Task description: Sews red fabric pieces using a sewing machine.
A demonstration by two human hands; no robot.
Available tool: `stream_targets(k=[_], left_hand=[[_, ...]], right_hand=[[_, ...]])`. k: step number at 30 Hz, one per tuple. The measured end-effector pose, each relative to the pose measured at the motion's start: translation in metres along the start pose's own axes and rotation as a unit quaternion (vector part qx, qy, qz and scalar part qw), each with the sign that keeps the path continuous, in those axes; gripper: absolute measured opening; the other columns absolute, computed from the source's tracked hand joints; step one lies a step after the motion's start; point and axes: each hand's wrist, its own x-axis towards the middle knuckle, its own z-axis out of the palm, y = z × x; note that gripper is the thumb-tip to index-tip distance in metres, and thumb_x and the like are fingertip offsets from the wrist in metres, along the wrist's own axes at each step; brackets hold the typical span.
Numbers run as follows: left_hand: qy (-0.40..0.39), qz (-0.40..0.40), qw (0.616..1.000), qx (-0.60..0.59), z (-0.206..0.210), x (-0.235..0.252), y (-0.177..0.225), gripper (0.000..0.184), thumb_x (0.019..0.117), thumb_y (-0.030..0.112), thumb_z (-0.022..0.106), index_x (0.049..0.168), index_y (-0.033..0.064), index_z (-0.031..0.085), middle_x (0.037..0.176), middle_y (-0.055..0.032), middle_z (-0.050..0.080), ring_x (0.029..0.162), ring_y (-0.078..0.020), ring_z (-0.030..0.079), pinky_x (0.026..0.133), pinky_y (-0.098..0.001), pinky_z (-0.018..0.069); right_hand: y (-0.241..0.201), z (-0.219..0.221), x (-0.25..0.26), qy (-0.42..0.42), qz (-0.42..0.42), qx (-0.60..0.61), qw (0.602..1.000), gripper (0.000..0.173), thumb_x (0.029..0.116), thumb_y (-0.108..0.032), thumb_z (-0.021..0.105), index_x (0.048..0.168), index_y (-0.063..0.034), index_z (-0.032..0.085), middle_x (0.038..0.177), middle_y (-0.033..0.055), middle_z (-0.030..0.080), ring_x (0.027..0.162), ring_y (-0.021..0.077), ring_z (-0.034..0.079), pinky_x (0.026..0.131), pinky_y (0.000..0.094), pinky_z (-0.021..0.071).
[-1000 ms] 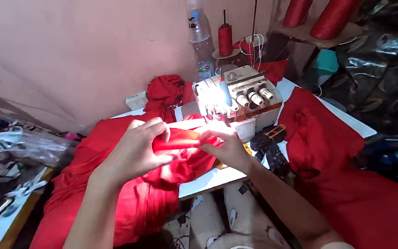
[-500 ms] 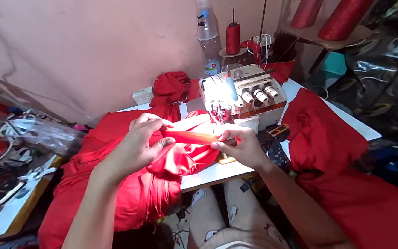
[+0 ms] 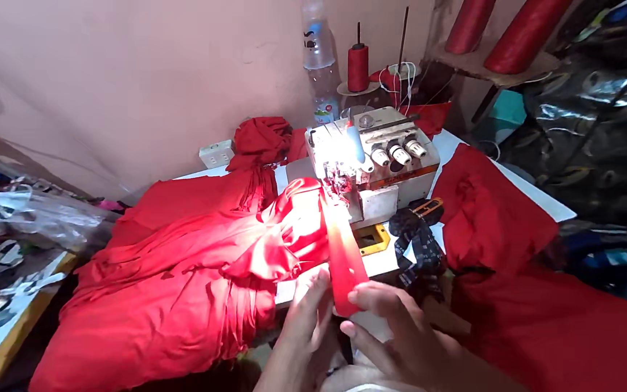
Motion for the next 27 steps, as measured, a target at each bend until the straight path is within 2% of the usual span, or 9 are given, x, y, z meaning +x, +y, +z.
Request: stream_targets(k=[4,12,16,18,19,21,23,25,27], left_hand=[[-0.022,-0.036,0.999,-0.013,0.004,0.013,-0.005,0.025,0.1006,0.01,0.051,0.088,0.0068,0.072,0.078,-0.0014,0.074,0.072,-0.0059,0.071,0.07,-0.0226,0.0602],[-0.024,0.029,0.999,0.034,0.001,0.006,-0.003,0.026,0.1007,0.005,0.052,0.091,0.0073,0.076,0.085,-0.0014,0.077,0.08,-0.007,0.073,0.079,-0.0257,0.0612],[-0.044,0.162,0.969,0.179,-0.007,0.012,-0.009,0.021,0.0998,0.014,0.059,0.089,0.0103,0.077,0.088,0.0062,0.075,0.084,-0.0002,0.071,0.079,-0.0213,0.0595],[0.013,0.326,0.874,0.361,-0.027,0.042,-0.012,0.035,0.1006,0.036,0.058,0.086,0.0085,0.072,0.087,0.008,0.07,0.088,0.008,0.063,0.082,-0.0149,0.0531],[0.043,0.389,0.815,0.427,-0.044,0.063,-0.011,0.047,0.102,0.043,0.053,0.087,0.0022,0.071,0.088,0.0007,0.072,0.092,0.0044,0.065,0.085,-0.0182,0.0535],[0.001,0.432,0.726,0.535,-0.082,0.101,0.0,0.054,0.1045,0.037,0.043,0.098,-0.0096,0.069,0.104,-0.0194,0.069,0.107,-0.0184,0.063,0.099,-0.0339,0.0482],[-0.097,0.339,0.65,0.673,-0.11,0.117,0.021,0.06,0.1024,0.04,0.037,0.12,-0.0087,0.068,0.127,-0.0287,0.062,0.124,-0.0374,0.057,0.107,-0.0492,0.0425],[-0.165,0.086,0.58,0.793,-0.108,0.114,0.056,0.055,0.1065,0.037,0.044,0.149,0.003,0.05,0.147,-0.0236,0.051,0.138,-0.0385,0.048,0.111,-0.057,0.0395],[-0.187,0.012,0.476,0.859,-0.111,0.105,0.081,0.058,0.1042,0.046,0.047,0.144,0.0047,0.056,0.139,-0.0216,0.061,0.131,-0.0395,0.057,0.105,-0.0601,0.0446]], right_hand=[[0.009,0.007,-0.034,0.017,0.027,-0.015,0.999,0.024,0.1054,-0.024,0.057,0.123,-0.008,0.051,0.105,0.0058,0.067,0.1,0.0054,0.067,0.093,0.0164,0.0518],[0.014,0.006,-0.038,0.034,0.096,0.003,0.995,0.027,0.1044,-0.019,0.058,0.127,-0.0061,0.05,0.088,0.003,0.07,0.084,0.0005,0.069,0.079,0.0134,0.0553],[0.007,0.002,-0.023,0.006,0.137,0.03,0.99,0.036,0.103,-0.015,0.057,0.135,-0.003,0.047,0.108,0.0072,0.073,0.078,0.0013,0.071,0.067,0.0158,0.0592],[-0.002,-0.006,-0.008,-0.008,0.091,0.034,0.995,0.025,0.107,-0.014,0.051,0.13,-0.0044,0.048,0.104,0.0082,0.07,0.078,0.0014,0.07,0.068,0.0142,0.058],[-0.008,-0.012,-0.002,-0.013,0.067,0.034,0.997,0.02,0.1075,-0.013,0.049,0.125,-0.0049,0.051,0.101,0.0083,0.069,0.081,0.0026,0.069,0.072,0.0142,0.057],[-0.019,-0.022,0.005,-0.005,0.03,0.04,0.999,0.018,0.1046,-0.009,0.049,0.117,-0.0034,0.061,0.098,0.0101,0.071,0.09,0.0098,0.069,0.087,0.0207,0.0545],[-0.024,-0.031,0.004,-0.015,0.013,0.035,0.999,0.017,0.1028,-0.008,0.052,0.117,-0.0061,0.061,0.102,0.0067,0.073,0.104,0.0125,0.07,0.107,0.0299,0.048],[-0.022,-0.038,-0.001,-0.027,0.02,0.026,0.999,0.017,0.1036,-0.012,0.053,0.12,-0.0105,0.054,0.106,0.001,0.07,0.112,0.0072,0.065,0.115,0.0278,0.0413],[-0.02,-0.042,-0.006,-0.034,0.038,0.043,0.998,0.021,0.1047,-0.019,0.055,0.124,-0.0112,0.054,0.108,-0.0006,0.069,0.116,0.0052,0.063,0.115,0.026,0.0396]])
